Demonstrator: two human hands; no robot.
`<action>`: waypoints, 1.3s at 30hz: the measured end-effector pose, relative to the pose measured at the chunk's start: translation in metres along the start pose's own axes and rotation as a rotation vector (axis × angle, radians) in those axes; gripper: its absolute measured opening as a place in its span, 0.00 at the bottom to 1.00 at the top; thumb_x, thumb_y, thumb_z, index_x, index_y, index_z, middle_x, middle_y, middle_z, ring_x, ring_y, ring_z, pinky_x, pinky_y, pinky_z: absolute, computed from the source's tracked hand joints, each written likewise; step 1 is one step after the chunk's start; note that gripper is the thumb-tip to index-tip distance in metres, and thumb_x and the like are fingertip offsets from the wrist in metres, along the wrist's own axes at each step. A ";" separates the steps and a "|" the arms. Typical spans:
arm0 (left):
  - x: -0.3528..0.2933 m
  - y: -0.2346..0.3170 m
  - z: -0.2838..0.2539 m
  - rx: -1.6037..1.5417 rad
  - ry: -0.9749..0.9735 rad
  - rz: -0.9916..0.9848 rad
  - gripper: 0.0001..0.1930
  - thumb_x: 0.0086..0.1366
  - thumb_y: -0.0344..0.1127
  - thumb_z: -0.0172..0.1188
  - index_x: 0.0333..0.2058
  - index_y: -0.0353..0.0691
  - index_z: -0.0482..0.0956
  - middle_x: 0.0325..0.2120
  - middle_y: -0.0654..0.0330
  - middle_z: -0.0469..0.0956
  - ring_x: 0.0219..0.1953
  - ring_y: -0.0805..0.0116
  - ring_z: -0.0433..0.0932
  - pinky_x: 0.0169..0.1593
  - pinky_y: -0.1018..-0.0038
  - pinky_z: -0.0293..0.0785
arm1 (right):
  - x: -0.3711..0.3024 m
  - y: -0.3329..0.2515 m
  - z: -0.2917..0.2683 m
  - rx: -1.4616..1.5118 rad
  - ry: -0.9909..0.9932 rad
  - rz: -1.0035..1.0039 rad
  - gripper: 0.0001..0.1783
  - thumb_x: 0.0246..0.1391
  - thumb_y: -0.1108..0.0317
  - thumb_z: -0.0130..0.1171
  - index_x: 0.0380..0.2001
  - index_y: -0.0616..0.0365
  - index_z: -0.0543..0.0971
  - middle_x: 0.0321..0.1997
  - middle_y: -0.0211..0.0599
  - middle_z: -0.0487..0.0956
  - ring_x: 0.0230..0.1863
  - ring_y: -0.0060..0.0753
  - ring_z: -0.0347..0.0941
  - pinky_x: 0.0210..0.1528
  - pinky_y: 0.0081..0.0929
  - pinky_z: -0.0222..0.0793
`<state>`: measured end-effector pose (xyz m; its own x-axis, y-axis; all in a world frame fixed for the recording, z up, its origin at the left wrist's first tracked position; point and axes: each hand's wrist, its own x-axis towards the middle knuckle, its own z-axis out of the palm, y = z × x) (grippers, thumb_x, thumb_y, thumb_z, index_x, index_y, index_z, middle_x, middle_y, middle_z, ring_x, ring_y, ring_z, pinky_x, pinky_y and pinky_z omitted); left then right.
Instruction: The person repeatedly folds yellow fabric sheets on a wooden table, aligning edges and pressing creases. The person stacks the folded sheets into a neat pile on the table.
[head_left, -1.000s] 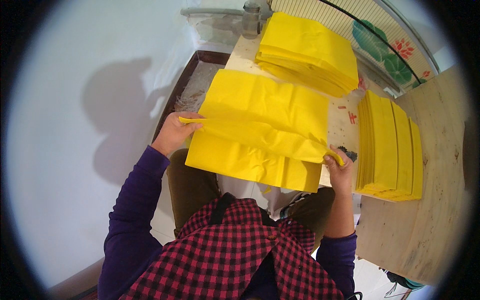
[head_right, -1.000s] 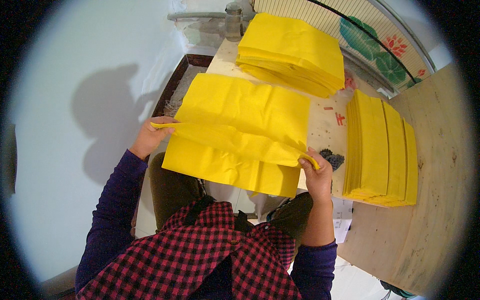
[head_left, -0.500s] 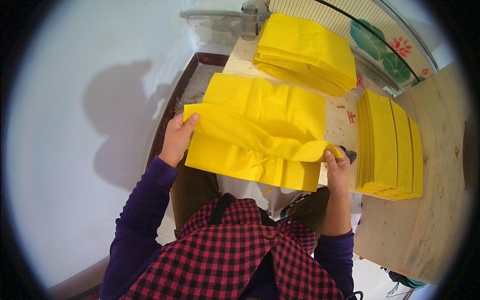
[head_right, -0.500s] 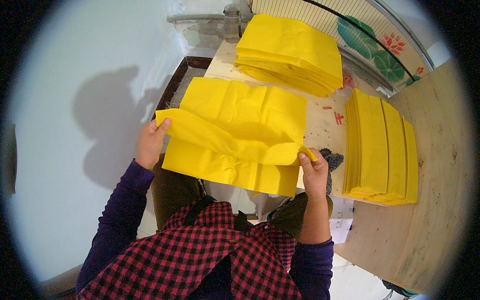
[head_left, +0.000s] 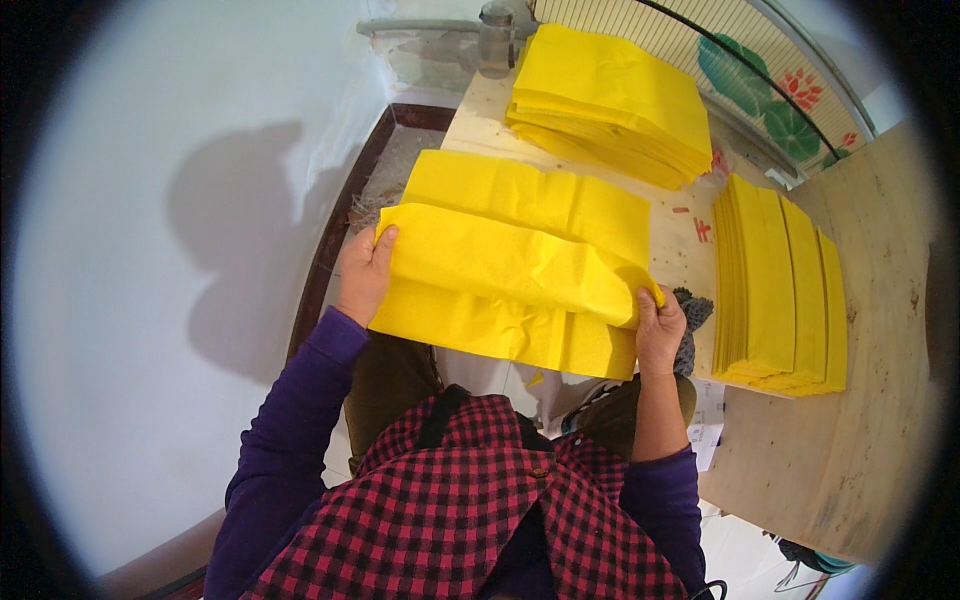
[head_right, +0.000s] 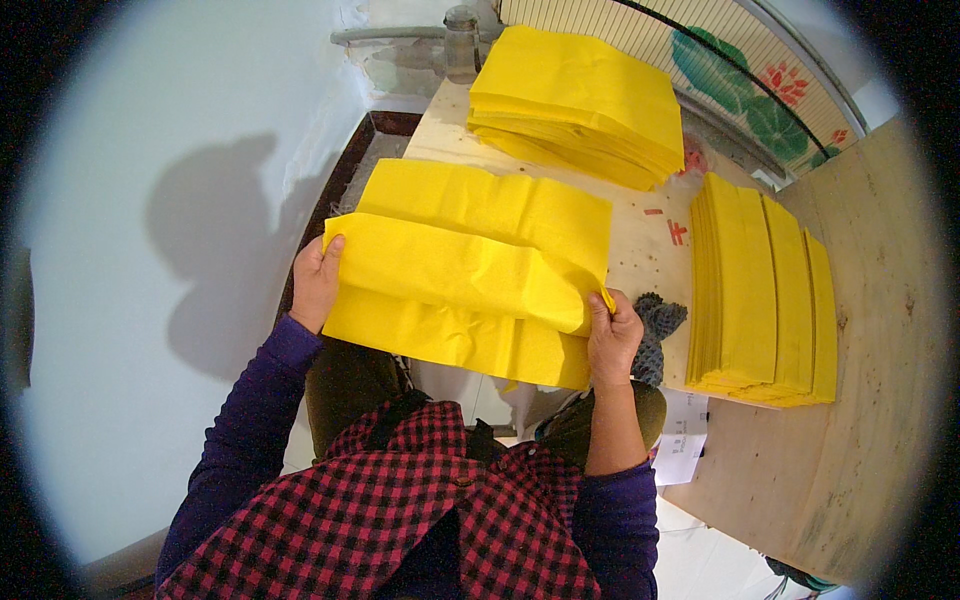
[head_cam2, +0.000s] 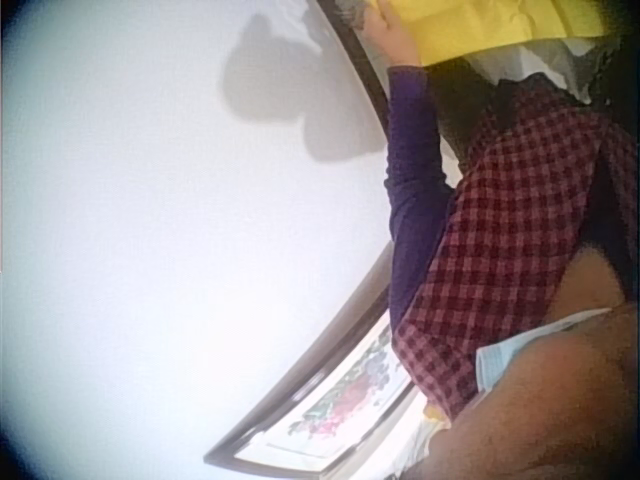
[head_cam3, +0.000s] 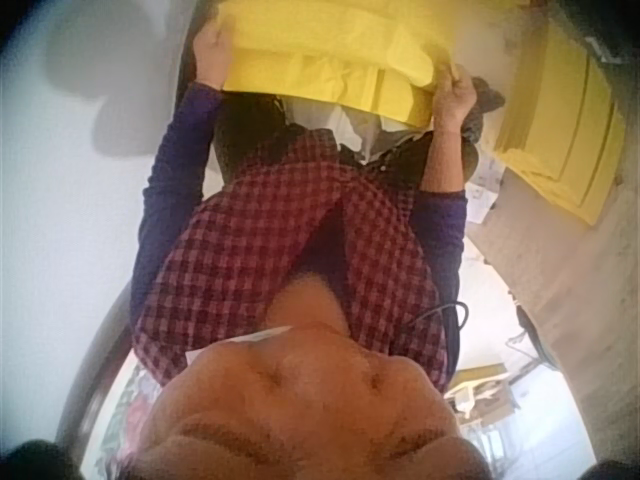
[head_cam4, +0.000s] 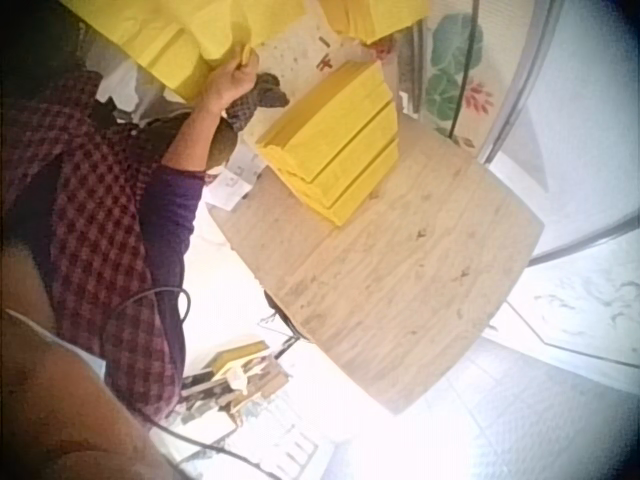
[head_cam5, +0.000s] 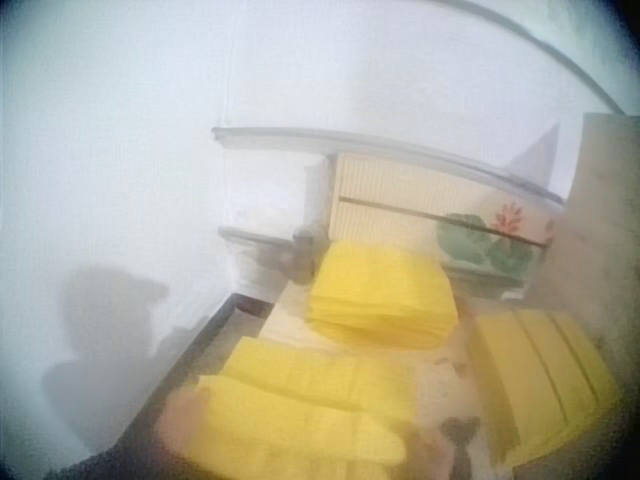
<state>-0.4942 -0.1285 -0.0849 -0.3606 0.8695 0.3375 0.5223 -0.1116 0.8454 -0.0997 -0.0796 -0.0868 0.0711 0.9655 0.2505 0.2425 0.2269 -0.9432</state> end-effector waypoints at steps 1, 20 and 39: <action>0.000 0.001 -0.001 0.029 0.002 0.032 0.16 0.71 0.42 0.52 0.37 0.31 0.76 0.22 0.52 0.74 0.27 0.71 0.74 0.33 0.71 0.69 | 0.000 0.000 0.000 -0.018 -0.009 0.002 0.07 0.61 0.70 0.59 0.37 0.64 0.79 0.31 0.21 0.75 0.34 0.14 0.66 0.39 0.15 0.64; -0.020 0.014 -0.008 -0.260 0.063 -0.141 0.20 0.73 0.45 0.51 0.39 0.31 0.78 0.30 0.66 0.79 0.33 0.78 0.73 0.39 0.78 0.70 | -0.010 -0.011 0.000 0.117 -0.084 0.026 0.10 0.63 0.67 0.58 0.39 0.65 0.78 0.33 0.25 0.77 0.35 0.16 0.67 0.40 0.17 0.65; -0.017 -0.004 -0.015 0.156 0.051 0.050 0.20 0.70 0.42 0.53 0.26 0.28 0.71 0.20 0.43 0.68 0.23 0.47 0.68 0.29 0.62 0.64 | -0.011 0.018 -0.008 -0.240 -0.028 -0.073 0.09 0.59 0.66 0.61 0.37 0.61 0.79 0.36 0.39 0.79 0.37 0.31 0.74 0.41 0.27 0.69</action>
<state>-0.5023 -0.1503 -0.0880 -0.3674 0.8389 0.4015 0.6531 -0.0747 0.7536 -0.0883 -0.0870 -0.1043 0.0191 0.9515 0.3072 0.4693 0.2628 -0.8430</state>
